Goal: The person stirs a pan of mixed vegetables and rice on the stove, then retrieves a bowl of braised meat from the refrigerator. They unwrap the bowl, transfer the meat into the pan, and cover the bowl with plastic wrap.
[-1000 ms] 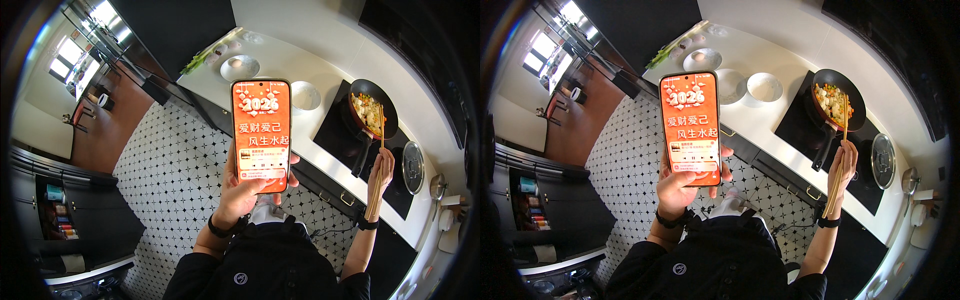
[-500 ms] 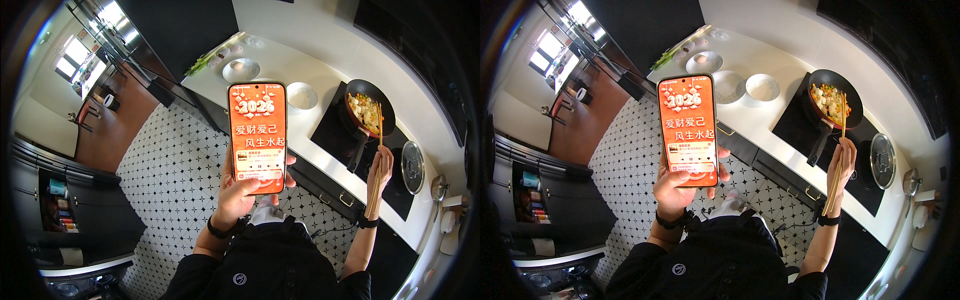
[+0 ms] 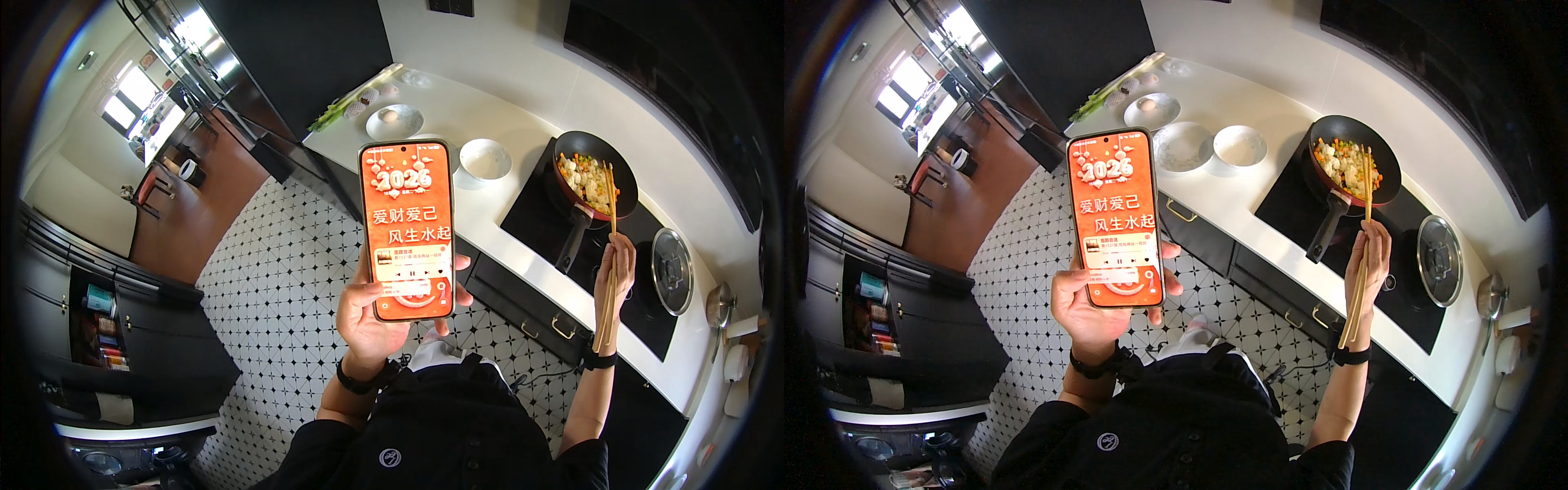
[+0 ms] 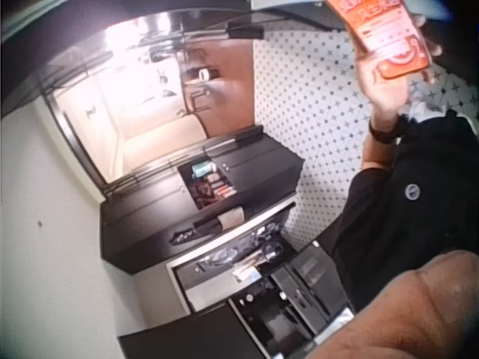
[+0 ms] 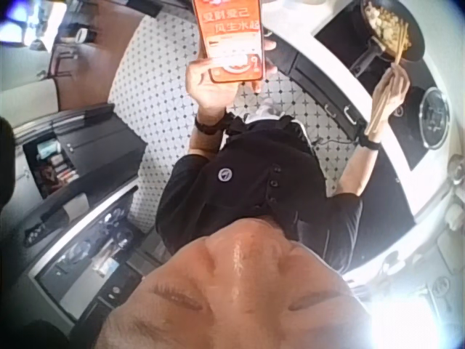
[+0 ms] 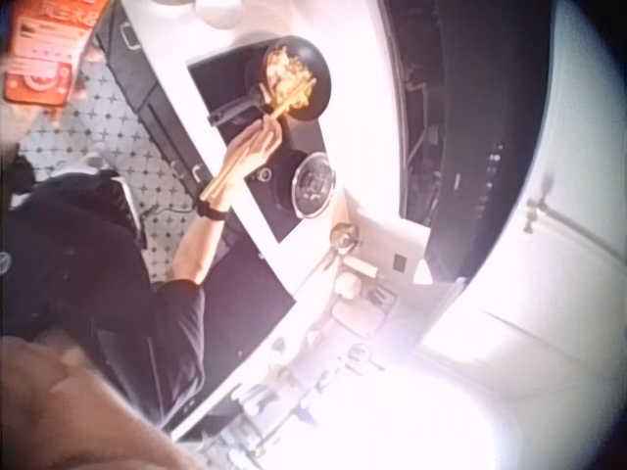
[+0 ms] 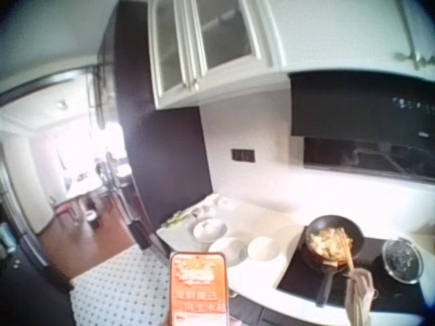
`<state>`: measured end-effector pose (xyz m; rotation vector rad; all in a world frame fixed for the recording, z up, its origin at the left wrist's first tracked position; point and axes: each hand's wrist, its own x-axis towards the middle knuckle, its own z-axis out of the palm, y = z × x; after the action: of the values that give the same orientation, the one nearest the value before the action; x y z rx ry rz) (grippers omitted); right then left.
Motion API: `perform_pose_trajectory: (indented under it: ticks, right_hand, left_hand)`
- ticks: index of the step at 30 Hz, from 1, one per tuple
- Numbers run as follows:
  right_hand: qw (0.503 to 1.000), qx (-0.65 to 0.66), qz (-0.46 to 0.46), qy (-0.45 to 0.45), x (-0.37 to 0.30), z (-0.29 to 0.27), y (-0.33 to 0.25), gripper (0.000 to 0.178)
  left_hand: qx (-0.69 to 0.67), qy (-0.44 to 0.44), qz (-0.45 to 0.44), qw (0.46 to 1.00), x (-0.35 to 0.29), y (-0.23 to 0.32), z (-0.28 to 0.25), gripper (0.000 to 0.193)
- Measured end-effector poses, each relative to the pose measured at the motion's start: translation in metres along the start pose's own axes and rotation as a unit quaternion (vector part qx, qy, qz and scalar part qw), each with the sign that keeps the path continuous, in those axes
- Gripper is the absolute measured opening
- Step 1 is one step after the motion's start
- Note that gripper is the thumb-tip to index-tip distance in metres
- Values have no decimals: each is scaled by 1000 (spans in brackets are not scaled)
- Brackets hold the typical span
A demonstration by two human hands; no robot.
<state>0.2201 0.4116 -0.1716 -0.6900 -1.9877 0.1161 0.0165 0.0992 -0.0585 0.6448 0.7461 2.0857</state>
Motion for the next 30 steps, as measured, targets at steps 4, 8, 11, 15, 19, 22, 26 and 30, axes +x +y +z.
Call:
perform_pose_trajectory:
  ticks: [4, 8, 11, 15, 19, 22, 26, 30]
  right_hand:
    - [1000, 4, -8, 7, 0, -13, 6, 14]
    - [1000, -4, -24, 6, 7, -9, 13, 16]
    - [999, 20, -27, 2, 14, -1, 22, 16]
    - [999, -10, -41, 12, 19, -6, 26, 17]
    - [998, 3, -54, 13, 17, -7, 11, 17]
    - [998, 26, -50, 13, 14, -2, -7, 19]
    - [999, 23, -32, 9, 16, 5, -28, 20]
    - [998, 39, -49, 11, 21, 25, -54, 20]
  left_hand:
    - [1, -26, 5, 1000, -9, -3, 8, 70]
    - [46, -18, 27, 998, -16, -5, 17, 70]
    - [72, -4, 31, 997, -16, -11, 23, 72]
    - [85, 5, 34, 996, -18, -18, 30, 73]
    - [90, -6, 32, 995, -21, -16, 27, 72]
    - [76, -9, 27, 997, -23, -11, 21, 65]
    - [3, 6, 16, 1000, -16, -7, 5, 72]
    - [-3, 53, 56, 997, 4, 3, -37, 65]
